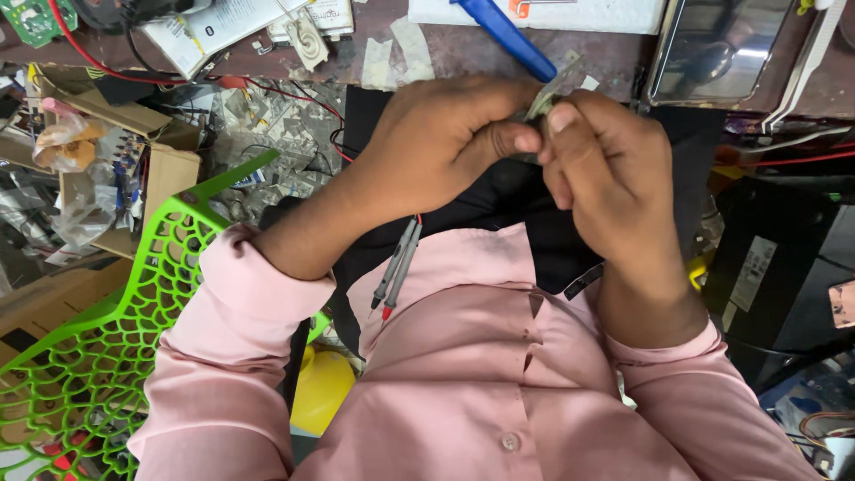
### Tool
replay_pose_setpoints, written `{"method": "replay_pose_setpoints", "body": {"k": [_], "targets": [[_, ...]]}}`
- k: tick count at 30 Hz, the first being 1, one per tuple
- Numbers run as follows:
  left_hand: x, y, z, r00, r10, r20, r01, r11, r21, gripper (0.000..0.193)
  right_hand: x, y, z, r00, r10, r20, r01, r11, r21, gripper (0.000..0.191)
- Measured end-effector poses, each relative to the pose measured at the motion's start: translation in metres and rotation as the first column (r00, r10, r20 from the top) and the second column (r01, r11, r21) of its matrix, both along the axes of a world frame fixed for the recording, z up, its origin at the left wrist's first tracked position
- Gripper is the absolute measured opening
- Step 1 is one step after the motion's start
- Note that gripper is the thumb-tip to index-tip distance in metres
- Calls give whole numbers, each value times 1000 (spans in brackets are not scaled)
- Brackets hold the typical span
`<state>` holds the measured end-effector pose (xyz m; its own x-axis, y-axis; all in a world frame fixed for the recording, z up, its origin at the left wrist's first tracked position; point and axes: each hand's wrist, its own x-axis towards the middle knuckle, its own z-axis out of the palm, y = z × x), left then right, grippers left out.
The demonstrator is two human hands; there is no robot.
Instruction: The person disassembles a small electrical component using a screwdriver and pliers, removes internal parts, and reassembles the housing. The person uses a screwdriver to loosen screws and pliers to extract a metal piece, then fits the housing back together.
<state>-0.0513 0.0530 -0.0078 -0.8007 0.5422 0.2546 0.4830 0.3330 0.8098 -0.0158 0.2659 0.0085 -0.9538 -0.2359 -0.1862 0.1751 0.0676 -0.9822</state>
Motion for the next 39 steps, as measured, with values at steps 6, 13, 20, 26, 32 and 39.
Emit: {"method": "replay_pose_setpoints", "body": {"k": [6, 13, 20, 26, 32, 39], "targets": [[-1, 4, -6, 825, -167, 539, 29, 967, 254, 22, 2, 1, 10, 991, 13, -136, 5, 991, 130, 24], [1, 3, -11, 746, -221, 628, 32, 954, 297, 25, 2, -1, 12, 941, 18, -338, 89, 951, 296, 24], [0, 2, -5, 976, -82, 203, 62, 992, 107, 24, 4, -6, 15, 888, 79, -454, 170, 860, 482, 24], [8, 7, 11, 983, 117, -145, -144, 971, -193, 36, 4, -1, -1, 955, 37, -293, 61, 946, 318, 32], [7, 3, 17, 916, 16, -401, -188, 899, -395, 41, -19, 23, -20, 970, 241, -3, -239, 959, -153, 21], [2, 3, 13, 959, -87, -269, -33, 911, -412, 37, -30, 36, -36, 909, 376, 181, -335, 916, -219, 16]]}}
